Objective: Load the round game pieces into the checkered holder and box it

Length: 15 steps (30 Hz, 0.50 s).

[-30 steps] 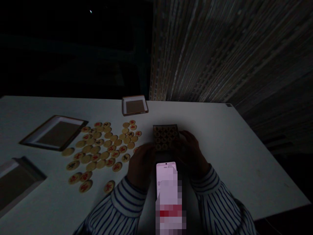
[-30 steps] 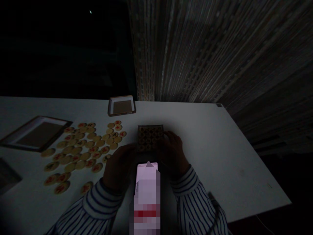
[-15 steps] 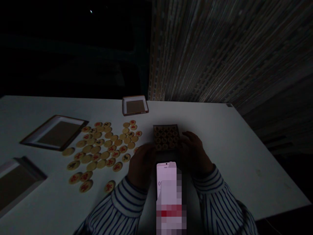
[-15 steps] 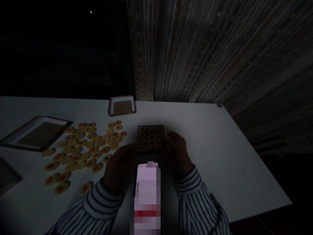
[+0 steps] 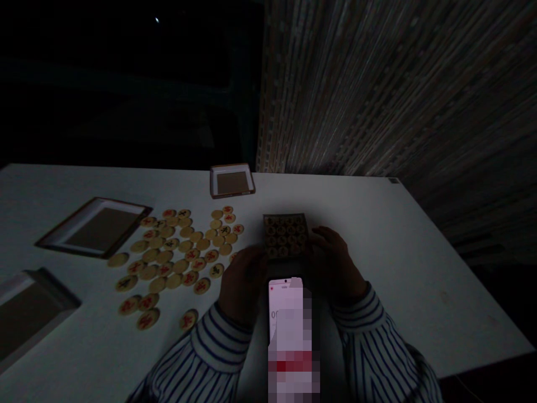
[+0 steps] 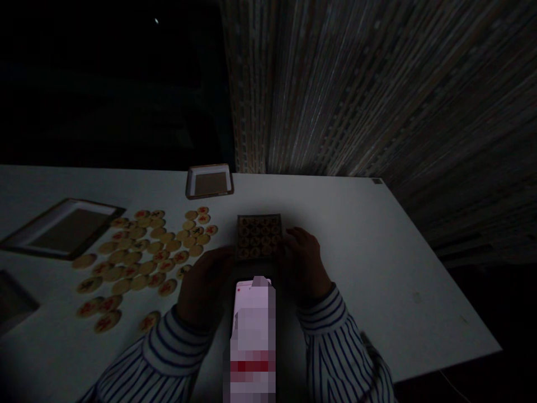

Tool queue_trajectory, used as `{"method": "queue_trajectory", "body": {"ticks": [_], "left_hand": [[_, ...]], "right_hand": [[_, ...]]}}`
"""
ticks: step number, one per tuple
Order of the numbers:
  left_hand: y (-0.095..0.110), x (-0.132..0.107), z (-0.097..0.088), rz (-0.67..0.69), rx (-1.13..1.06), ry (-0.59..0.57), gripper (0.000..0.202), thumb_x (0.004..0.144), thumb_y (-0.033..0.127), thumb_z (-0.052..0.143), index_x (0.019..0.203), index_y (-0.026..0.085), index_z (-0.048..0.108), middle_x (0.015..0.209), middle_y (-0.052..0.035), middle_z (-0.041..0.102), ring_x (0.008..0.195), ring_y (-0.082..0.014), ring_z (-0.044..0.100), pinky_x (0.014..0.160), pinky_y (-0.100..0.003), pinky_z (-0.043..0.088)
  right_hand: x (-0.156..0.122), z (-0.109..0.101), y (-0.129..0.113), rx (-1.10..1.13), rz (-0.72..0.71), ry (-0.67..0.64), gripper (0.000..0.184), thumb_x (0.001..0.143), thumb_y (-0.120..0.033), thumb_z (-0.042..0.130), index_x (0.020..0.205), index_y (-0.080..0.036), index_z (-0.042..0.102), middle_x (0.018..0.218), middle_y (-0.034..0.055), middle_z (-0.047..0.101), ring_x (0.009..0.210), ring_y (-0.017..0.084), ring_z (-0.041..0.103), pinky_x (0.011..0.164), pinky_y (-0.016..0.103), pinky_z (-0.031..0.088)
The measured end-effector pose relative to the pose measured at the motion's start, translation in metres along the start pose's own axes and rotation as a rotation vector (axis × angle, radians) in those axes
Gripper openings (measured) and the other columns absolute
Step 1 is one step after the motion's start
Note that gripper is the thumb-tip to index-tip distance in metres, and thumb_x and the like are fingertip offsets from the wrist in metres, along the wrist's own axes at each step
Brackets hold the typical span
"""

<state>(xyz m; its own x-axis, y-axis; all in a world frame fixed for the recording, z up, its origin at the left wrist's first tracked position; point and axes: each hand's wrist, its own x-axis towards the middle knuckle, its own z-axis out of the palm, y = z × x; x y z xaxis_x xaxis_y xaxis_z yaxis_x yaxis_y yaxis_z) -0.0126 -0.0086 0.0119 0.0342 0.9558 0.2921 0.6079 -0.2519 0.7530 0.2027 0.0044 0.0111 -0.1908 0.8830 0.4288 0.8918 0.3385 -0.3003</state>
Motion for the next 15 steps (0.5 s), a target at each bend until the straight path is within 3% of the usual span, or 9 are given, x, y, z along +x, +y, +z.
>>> {"method": "queue_trajectory", "body": {"ticks": [8,11,15], "left_hand": [[-0.002,0.001,0.0,0.027,0.023,-0.006,0.026,0.08,0.031,0.044,0.094,0.016,0.061,0.093,-0.0077,0.065,0.088,-0.0195,0.06,0.078,-0.034,0.05],[-0.002,0.001,-0.001,0.022,0.015,0.003,0.026,0.08,0.031,0.045,0.093,0.017,0.061,0.093,-0.0075,0.065,0.088,-0.0193,0.06,0.077,-0.033,0.05],[0.0,0.001,-0.002,0.031,0.008,0.013,0.025,0.08,0.031,0.045,0.092,0.016,0.061,0.093,-0.0076,0.065,0.087,-0.0189,0.06,0.076,-0.033,0.05]], "right_hand": [[0.001,-0.004,0.0,0.034,-0.002,0.025,0.023,0.075,-0.03,0.058,0.096,-0.021,0.06,0.111,0.0097,0.058,0.11,0.025,0.047,0.09,0.046,0.04],[0.002,-0.011,0.002,0.146,0.036,0.122,0.02,0.076,-0.029,0.057,0.094,-0.021,0.06,0.109,0.0095,0.059,0.106,0.023,0.05,0.089,0.044,0.042],[0.003,-0.018,0.002,0.271,0.2,0.281,0.016,0.081,-0.026,0.05,0.093,-0.019,0.059,0.094,0.0075,0.063,0.09,0.019,0.058,0.08,0.037,0.047]]}}
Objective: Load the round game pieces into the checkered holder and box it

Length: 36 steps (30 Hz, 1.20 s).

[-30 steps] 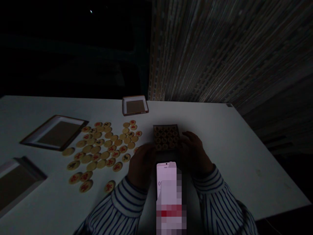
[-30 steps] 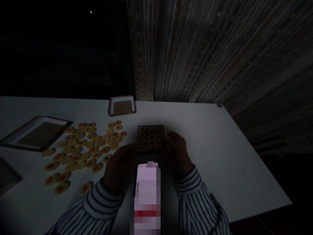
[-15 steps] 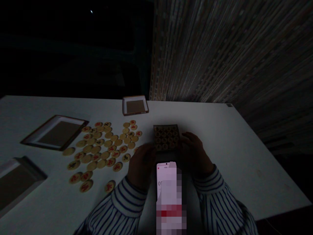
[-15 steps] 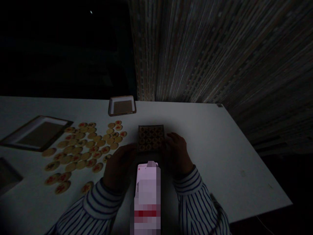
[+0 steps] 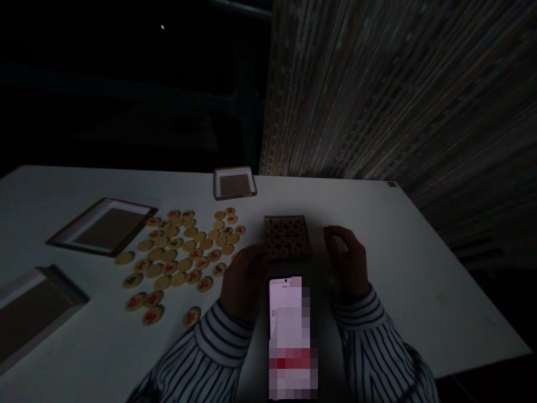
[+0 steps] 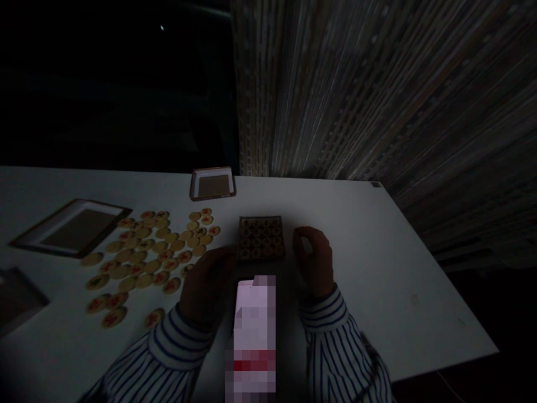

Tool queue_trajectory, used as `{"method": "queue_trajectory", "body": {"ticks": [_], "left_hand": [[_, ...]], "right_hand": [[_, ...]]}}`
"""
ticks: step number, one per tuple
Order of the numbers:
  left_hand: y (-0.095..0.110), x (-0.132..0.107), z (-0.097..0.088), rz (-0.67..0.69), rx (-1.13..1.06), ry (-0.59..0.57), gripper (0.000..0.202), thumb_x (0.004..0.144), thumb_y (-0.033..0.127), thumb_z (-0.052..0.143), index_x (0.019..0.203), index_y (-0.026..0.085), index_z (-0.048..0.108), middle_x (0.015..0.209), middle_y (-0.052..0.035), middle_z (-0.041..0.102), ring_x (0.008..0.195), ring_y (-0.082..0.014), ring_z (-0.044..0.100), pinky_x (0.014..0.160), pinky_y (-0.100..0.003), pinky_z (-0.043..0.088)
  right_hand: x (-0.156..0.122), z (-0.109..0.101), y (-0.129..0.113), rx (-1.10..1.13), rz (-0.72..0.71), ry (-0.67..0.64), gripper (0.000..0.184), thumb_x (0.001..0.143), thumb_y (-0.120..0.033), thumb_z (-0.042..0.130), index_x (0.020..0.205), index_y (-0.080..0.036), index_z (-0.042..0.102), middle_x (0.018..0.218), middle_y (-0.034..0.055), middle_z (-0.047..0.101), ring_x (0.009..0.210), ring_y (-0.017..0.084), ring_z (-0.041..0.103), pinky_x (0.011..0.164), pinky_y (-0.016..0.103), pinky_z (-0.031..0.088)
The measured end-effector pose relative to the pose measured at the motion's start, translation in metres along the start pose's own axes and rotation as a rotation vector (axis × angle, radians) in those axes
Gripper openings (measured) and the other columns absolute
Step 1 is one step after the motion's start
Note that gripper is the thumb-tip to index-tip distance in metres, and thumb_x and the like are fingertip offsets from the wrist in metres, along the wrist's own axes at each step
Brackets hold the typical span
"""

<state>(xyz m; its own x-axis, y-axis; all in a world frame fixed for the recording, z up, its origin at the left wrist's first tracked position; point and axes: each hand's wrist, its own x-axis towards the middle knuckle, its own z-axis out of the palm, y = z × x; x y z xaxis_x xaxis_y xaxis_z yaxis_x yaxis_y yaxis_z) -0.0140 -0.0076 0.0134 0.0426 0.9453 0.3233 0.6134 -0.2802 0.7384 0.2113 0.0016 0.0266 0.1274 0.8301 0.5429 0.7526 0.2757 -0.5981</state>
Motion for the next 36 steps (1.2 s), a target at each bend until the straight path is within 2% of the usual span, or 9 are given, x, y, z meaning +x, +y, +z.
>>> {"method": "queue_trajectory", "body": {"ticks": [5,12,18,23,27,33,36], "left_hand": [[0.002,0.0,-0.003,0.063,0.001,0.033,0.021,0.079,0.028,0.047,0.087,0.016,0.062,0.089,-0.0066,0.065,0.083,-0.0174,0.06,0.074,-0.03,0.05],[0.002,-0.004,-0.001,0.1,-0.009,0.06,0.014,0.076,0.023,0.05,0.083,0.017,0.061,0.082,-0.0048,0.065,0.074,-0.0154,0.061,0.067,-0.029,0.052],[0.01,-0.012,-0.006,0.104,-0.045,0.08,0.01,0.074,0.018,0.053,0.08,0.016,0.061,0.076,-0.0031,0.065,0.069,-0.0128,0.061,0.063,-0.025,0.051],[0.018,-0.024,-0.022,0.12,-0.048,0.082,0.009,0.075,0.017,0.052,0.078,0.017,0.061,0.074,-0.0023,0.065,0.068,-0.0123,0.061,0.063,-0.025,0.051],[0.019,-0.039,-0.04,0.114,0.003,0.066,0.01,0.074,0.015,0.051,0.076,0.018,0.06,0.072,-0.0017,0.065,0.065,-0.0121,0.061,0.061,-0.024,0.05],[0.007,-0.066,-0.066,0.125,0.097,0.12,0.012,0.076,0.017,0.05,0.082,0.017,0.06,0.077,-0.0041,0.066,0.07,-0.0139,0.062,0.062,-0.026,0.051],[-0.002,-0.079,-0.075,0.144,0.123,0.174,0.012,0.079,0.018,0.05,0.085,0.017,0.06,0.08,-0.0056,0.066,0.073,-0.0142,0.062,0.066,-0.027,0.052]], "right_hand": [[-0.001,0.004,0.0,0.04,0.1,-0.003,0.018,0.082,-0.03,0.049,0.089,-0.018,0.06,0.088,0.007,0.065,0.082,0.018,0.06,0.075,0.035,0.048],[-0.003,0.008,-0.002,0.101,0.116,-0.044,0.022,0.082,-0.035,0.048,0.087,-0.018,0.061,0.087,0.0067,0.066,0.081,0.018,0.06,0.073,0.033,0.048],[-0.004,0.005,-0.01,0.167,0.119,-0.033,0.022,0.08,-0.036,0.05,0.083,-0.017,0.061,0.081,0.0055,0.066,0.078,0.017,0.06,0.072,0.032,0.047],[-0.003,0.002,-0.022,0.247,0.134,-0.089,0.025,0.08,-0.04,0.05,0.079,-0.017,0.06,0.076,0.0044,0.066,0.073,0.016,0.06,0.067,0.029,0.048],[-0.004,0.004,-0.034,0.272,0.096,-0.185,0.025,0.08,-0.04,0.05,0.078,-0.017,0.06,0.074,0.0044,0.066,0.069,0.016,0.061,0.063,0.027,0.049],[-0.009,0.012,-0.056,0.26,-0.037,-0.347,0.022,0.078,-0.036,0.052,0.083,-0.017,0.062,0.078,0.0073,0.069,0.07,0.018,0.065,0.057,0.027,0.051],[-0.014,0.017,-0.067,0.283,-0.099,-0.45,0.02,0.079,-0.033,0.051,0.088,-0.018,0.063,0.083,0.0074,0.07,0.074,0.019,0.066,0.062,0.029,0.053]]}}
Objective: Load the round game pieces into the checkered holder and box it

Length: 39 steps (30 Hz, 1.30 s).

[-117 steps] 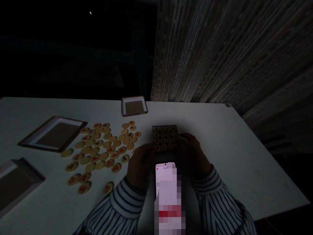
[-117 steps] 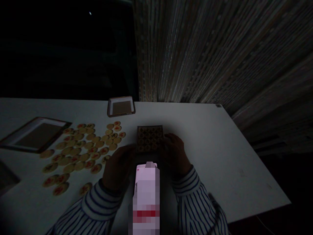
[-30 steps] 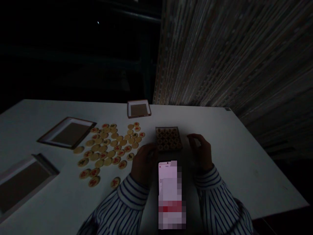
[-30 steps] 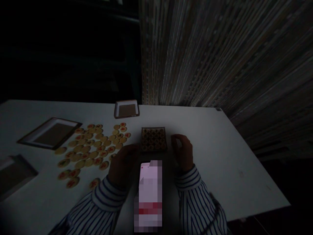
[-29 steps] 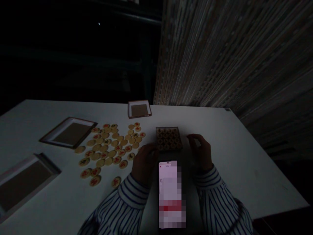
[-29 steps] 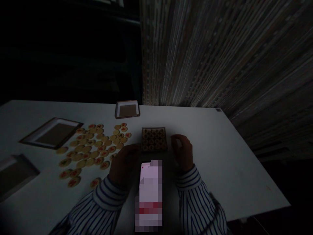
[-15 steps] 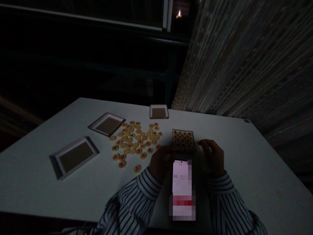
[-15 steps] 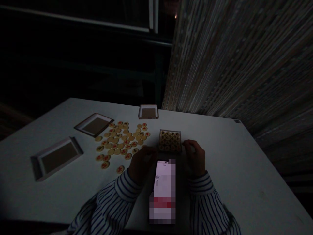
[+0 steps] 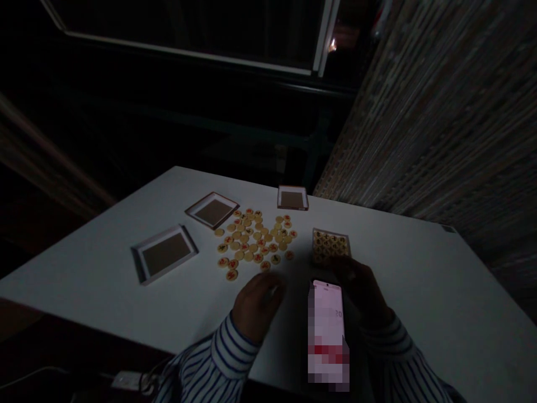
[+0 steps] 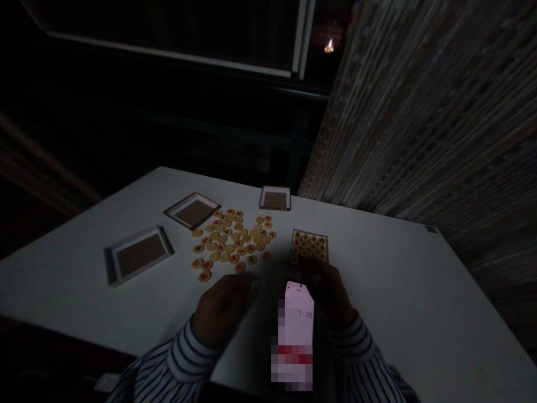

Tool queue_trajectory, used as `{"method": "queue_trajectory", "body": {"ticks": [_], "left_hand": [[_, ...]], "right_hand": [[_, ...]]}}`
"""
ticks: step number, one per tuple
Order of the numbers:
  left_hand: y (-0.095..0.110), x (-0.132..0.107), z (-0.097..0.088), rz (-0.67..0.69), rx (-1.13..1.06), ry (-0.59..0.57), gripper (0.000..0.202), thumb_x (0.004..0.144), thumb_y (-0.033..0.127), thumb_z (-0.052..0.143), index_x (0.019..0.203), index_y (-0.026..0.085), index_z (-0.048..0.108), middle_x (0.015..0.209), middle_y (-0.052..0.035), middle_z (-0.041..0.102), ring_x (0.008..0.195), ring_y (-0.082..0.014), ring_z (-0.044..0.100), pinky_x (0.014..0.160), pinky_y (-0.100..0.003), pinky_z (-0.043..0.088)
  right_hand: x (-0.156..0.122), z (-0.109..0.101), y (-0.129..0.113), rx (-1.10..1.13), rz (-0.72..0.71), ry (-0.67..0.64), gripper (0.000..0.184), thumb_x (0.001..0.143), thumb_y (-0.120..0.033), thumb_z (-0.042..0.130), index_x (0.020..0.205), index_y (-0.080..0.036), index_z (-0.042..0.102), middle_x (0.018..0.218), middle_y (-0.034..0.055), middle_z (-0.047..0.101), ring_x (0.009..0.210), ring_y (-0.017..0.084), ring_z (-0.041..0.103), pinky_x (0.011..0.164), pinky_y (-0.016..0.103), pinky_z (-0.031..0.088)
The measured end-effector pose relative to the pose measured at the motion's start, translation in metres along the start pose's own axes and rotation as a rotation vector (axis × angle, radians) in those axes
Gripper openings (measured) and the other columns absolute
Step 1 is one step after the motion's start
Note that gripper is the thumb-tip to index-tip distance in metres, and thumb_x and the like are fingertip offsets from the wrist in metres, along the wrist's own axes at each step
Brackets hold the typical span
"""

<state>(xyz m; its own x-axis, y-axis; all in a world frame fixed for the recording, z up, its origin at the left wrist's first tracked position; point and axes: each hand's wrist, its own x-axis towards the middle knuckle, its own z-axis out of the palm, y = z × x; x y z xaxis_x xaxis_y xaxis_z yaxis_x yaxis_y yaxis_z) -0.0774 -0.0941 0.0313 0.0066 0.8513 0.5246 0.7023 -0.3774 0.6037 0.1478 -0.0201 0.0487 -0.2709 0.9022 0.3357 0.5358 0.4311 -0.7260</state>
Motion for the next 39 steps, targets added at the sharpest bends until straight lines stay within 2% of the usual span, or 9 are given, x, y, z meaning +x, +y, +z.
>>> {"method": "queue_trajectory", "body": {"ticks": [5,11,15,20,28,39], "left_hand": [[-0.011,-0.014,-0.012,0.006,0.06,0.062,0.013,0.079,0.019,0.053,0.088,0.016,0.06,0.085,-0.007,0.066,0.081,-0.0155,0.061,0.073,-0.029,0.052],[-0.028,-0.017,-0.02,-0.022,0.201,0.075,0.015,0.078,0.023,0.054,0.09,0.015,0.06,0.088,-0.0081,0.065,0.083,-0.0184,0.06,0.075,-0.035,0.051],[-0.037,-0.018,-0.018,-0.023,0.256,0.062,0.02,0.078,0.025,0.054,0.095,0.016,0.059,0.09,-0.0083,0.065,0.085,-0.0193,0.06,0.077,-0.036,0.05],[-0.05,-0.025,-0.01,-0.003,0.279,-0.01,0.024,0.079,0.025,0.052,0.101,0.016,0.056,0.096,-0.0087,0.064,0.089,-0.0196,0.059,0.078,-0.035,0.05],[-0.055,-0.03,-0.006,-0.007,0.321,-0.05,0.025,0.079,0.023,0.05,0.103,0.016,0.054,0.097,-0.009,0.064,0.089,-0.0204,0.059,0.078,-0.036,0.049],[-0.058,-0.029,-0.006,0.003,0.345,-0.125,0.026,0.079,0.023,0.049,0.103,0.017,0.055,0.094,-0.0077,0.066,0.086,-0.0208,0.06,0.075,-0.036,0.05]], "right_hand": [[-0.003,0.016,-0.009,-0.05,-0.136,-0.097,0.019,0.081,-0.028,0.051,0.093,-0.021,0.063,0.092,0.0061,0.068,0.085,0.019,0.064,0.073,0.033,0.053],[0.0,0.027,-0.029,-0.14,-0.26,-0.286,0.022,0.084,-0.024,0.045,0.1,-0.021,0.061,0.095,0.0066,0.067,0.086,0.016,0.062,0.074,0.03,0.051],[0.002,0.034,-0.045,-0.297,-0.33,-0.408,0.024,0.085,-0.024,0.045,0.102,-0.02,0.06,0.098,0.0076,0.065,0.09,0.018,0.06,0.079,0.034,0.047],[0.002,0.047,-0.049,-0.419,-0.377,-0.509,0.027,0.085,-0.025,0.045,0.108,-0.019,0.057,0.102,0.0088,0.063,0.093,0.019,0.057,0.08,0.035,0.045],[0.005,0.055,-0.054,-0.495,-0.374,-0.624,0.025,0.083,-0.022,0.047,0.105,-0.017,0.057,0.1,0.009,0.062,0.093,0.02,0.055,0.081,0.036,0.043],[0.005,0.056,-0.058,-0.489,-0.368,-0.636,0.025,0.084,-0.024,0.045,0.105,-0.017,0.057,0.1,0.0081,0.062,0.093,0.019,0.054,0.081,0.035,0.041]]}}
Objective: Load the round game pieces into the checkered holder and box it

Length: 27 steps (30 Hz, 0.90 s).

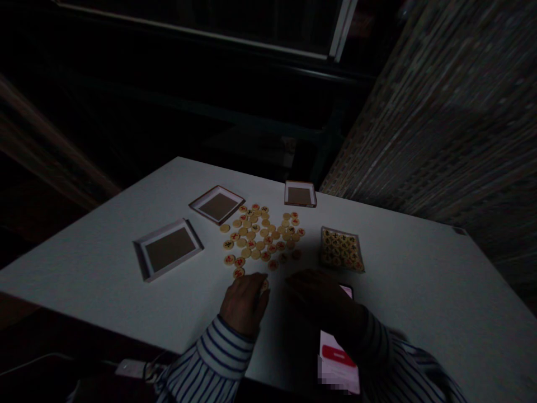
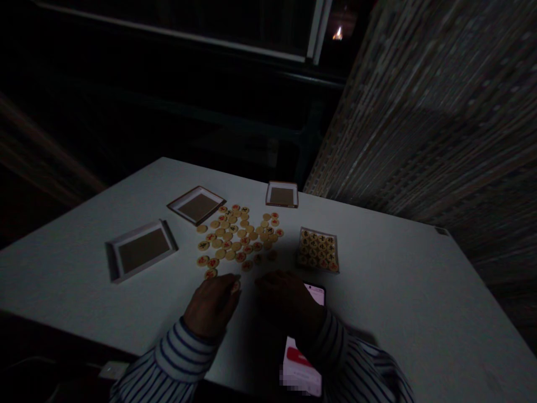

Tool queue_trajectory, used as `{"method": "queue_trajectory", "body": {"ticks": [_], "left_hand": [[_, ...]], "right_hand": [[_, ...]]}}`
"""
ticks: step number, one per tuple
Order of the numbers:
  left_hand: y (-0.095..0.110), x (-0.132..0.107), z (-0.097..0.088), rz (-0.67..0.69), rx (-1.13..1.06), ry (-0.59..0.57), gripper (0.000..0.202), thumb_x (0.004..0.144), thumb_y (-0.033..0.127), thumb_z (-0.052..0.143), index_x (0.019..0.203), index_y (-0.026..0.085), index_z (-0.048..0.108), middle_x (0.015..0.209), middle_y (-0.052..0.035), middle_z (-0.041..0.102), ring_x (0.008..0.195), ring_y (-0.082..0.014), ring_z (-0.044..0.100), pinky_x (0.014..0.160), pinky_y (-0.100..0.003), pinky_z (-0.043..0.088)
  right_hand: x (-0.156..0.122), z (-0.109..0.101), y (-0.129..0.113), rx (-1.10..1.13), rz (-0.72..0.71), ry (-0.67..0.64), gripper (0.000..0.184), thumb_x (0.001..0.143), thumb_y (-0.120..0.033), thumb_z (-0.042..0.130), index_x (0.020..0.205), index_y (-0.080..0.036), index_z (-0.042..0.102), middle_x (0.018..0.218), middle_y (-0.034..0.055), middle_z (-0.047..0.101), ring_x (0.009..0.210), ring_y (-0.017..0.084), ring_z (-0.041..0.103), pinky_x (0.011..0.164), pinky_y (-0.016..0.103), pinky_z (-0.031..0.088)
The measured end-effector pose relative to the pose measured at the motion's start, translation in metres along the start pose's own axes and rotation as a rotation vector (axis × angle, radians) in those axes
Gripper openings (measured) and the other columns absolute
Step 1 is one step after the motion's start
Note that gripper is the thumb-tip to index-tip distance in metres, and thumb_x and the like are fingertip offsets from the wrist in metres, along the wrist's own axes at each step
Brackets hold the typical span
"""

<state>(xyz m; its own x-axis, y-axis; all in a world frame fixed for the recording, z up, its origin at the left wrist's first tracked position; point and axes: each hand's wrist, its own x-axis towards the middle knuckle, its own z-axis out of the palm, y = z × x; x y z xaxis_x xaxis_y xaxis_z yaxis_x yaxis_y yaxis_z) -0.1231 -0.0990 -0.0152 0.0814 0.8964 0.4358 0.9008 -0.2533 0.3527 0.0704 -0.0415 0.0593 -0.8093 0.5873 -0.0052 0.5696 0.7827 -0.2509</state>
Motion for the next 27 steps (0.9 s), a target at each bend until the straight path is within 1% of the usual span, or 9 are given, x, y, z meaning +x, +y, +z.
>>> {"method": "queue_trajectory", "body": {"ticks": [3,9,15,18,23,27], "left_hand": [[-0.001,-0.001,0.001,0.011,-0.011,-0.002,0.026,0.079,0.022,0.049,0.104,0.016,0.055,0.094,-0.0081,0.065,0.086,-0.0207,0.06,0.075,-0.036,0.049],[0.002,0.0,0.0,0.014,-0.025,0.024,0.025,0.08,0.022,0.049,0.103,0.016,0.055,0.091,-0.008,0.066,0.084,-0.02,0.06,0.075,-0.036,0.049],[0.006,0.001,-0.004,-0.003,-0.044,0.036,0.026,0.08,0.024,0.05,0.105,0.017,0.055,0.094,-0.0079,0.065,0.086,-0.0199,0.06,0.076,-0.036,0.049],[0.01,0.003,-0.007,-0.005,-0.057,0.027,0.026,0.08,0.025,0.05,0.104,0.018,0.055,0.094,-0.0075,0.065,0.086,-0.0196,0.06,0.076,-0.036,0.049],[0.02,0.01,-0.01,-0.015,-0.09,0.075,0.023,0.081,0.026,0.05,0.101,0.018,0.056,0.091,-0.0079,0.065,0.084,-0.0195,0.06,0.074,-0.035,0.049],[0.024,0.016,-0.01,-0.001,-0.121,0.043,0.022,0.081,0.024,0.049,0.102,0.018,0.055,0.094,-0.0078,0.064,0.085,-0.0194,0.059,0.074,-0.035,0.048]], "right_hand": [[-0.001,0.001,0.0,0.001,0.0,0.004,0.025,0.085,-0.024,0.043,0.105,-0.018,0.056,0.1,0.0075,0.062,0.092,0.019,0.054,0.08,0.035,0.041],[-0.003,0.005,0.004,-0.032,-0.015,0.015,0.025,0.084,-0.025,0.045,0.105,-0.017,0.056,0.102,0.0086,0.062,0.094,0.02,0.054,0.082,0.037,0.041],[-0.004,-0.001,0.006,-0.029,-0.018,0.048,0.027,0.083,-0.023,0.046,0.107,-0.016,0.056,0.101,0.0101,0.062,0.093,0.021,0.055,0.08,0.036,0.043],[-0.005,-0.004,0.005,-0.024,-0.013,0.052,0.026,0.083,-0.023,0.046,0.106,-0.016,0.057,0.102,0.0105,0.062,0.094,0.021,0.055,0.08,0.036,0.043],[-0.008,-0.003,0.008,-0.003,0.016,0.071,0.025,0.083,-0.024,0.047,0.105,-0.018,0.057,0.102,0.009,0.062,0.094,0.02,0.056,0.08,0.037,0.044],[-0.01,0.0,0.014,-0.002,0.015,0.105,0.025,0.083,-0.025,0.048,0.105,-0.018,0.057,0.102,0.0088,0.062,0.092,0.02,0.056,0.079,0.037,0.044]]}}
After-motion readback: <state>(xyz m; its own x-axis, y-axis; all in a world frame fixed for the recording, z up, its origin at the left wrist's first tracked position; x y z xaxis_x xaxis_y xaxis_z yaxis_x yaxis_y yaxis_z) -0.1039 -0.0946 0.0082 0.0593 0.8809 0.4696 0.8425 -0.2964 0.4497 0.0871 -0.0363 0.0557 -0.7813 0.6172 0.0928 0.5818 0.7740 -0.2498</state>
